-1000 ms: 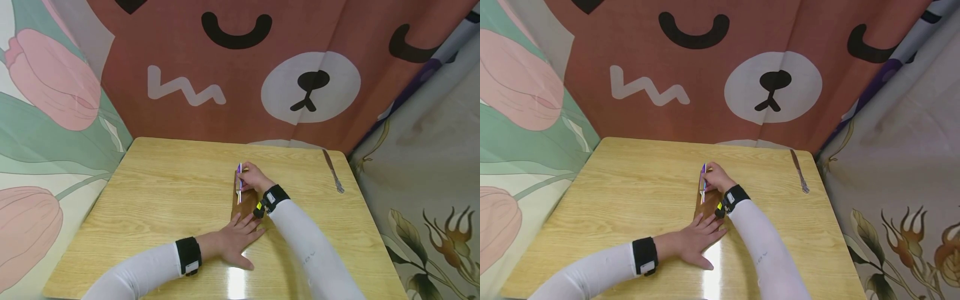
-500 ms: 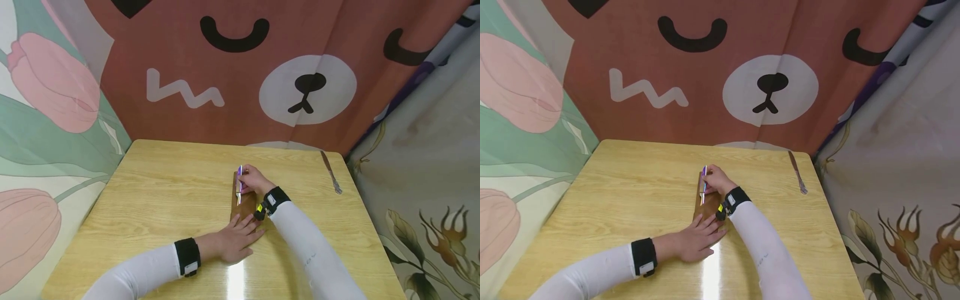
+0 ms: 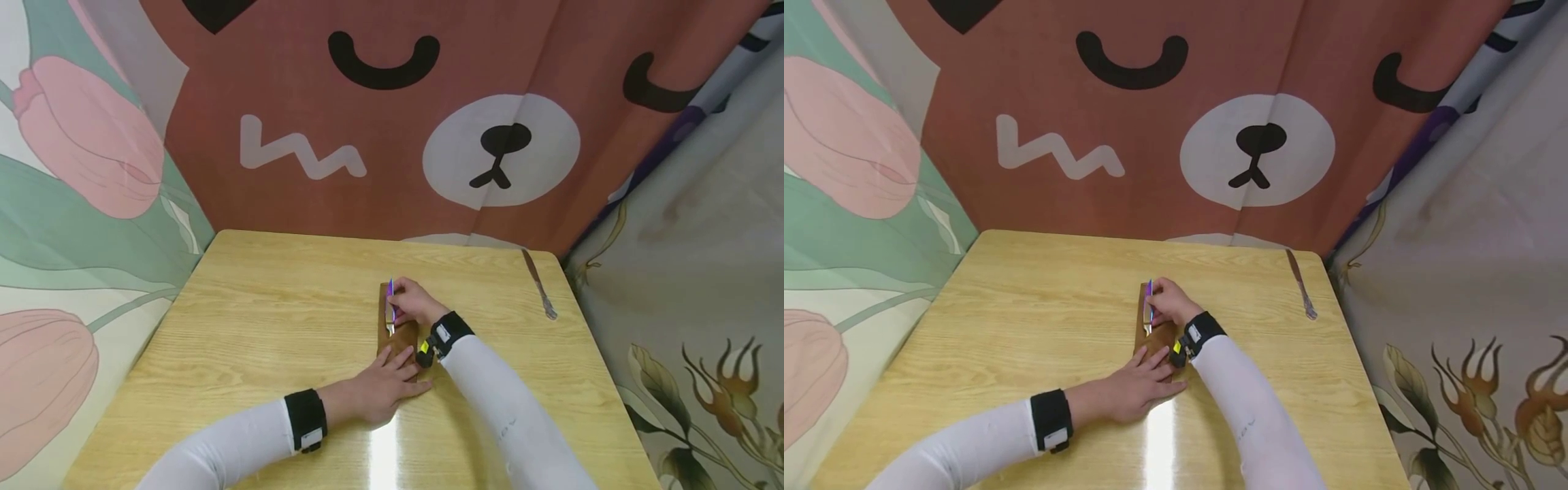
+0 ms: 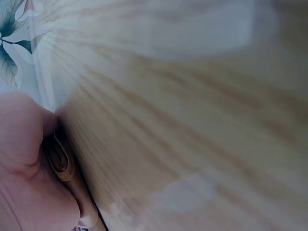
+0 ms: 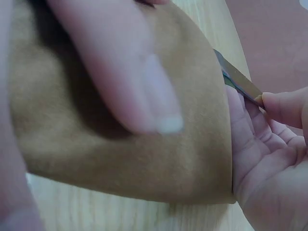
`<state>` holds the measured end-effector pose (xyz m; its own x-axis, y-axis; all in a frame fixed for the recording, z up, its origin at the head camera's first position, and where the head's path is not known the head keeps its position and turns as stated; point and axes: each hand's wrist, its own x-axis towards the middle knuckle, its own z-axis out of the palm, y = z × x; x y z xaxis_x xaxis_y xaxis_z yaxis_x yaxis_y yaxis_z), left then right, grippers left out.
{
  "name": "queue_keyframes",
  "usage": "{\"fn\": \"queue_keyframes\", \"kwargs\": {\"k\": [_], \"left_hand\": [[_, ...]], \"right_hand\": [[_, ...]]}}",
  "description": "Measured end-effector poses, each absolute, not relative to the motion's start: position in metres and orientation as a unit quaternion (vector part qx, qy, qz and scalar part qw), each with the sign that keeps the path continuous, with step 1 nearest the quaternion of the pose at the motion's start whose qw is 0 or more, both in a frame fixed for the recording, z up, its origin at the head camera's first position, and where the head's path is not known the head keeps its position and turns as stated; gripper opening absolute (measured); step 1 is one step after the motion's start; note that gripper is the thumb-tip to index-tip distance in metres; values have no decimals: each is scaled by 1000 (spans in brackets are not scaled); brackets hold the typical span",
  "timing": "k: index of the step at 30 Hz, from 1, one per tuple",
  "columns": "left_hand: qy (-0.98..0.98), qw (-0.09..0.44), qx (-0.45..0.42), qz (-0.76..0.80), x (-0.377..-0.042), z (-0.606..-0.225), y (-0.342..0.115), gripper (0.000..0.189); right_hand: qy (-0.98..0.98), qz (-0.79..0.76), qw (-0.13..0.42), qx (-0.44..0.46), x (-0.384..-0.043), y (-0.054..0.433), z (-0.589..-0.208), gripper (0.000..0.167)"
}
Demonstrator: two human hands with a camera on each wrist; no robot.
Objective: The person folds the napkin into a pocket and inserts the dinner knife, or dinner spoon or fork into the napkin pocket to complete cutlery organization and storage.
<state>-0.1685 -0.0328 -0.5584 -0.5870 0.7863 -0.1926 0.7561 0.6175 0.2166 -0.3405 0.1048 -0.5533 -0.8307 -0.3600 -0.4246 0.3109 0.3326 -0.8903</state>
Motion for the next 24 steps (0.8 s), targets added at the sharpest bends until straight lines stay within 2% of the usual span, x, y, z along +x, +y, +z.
{"fn": "queue_keyframes", "kwargs": {"k": [6,24], "left_hand": [[893,121,431,52,-169,-560,-32,69],[892,124,431,54,-169,-562,-32,67]], "right_hand": [[754,-584,301,-14,-336,101,-554,19],[758,-554,342,-35,-330,104,-549,19]]}}
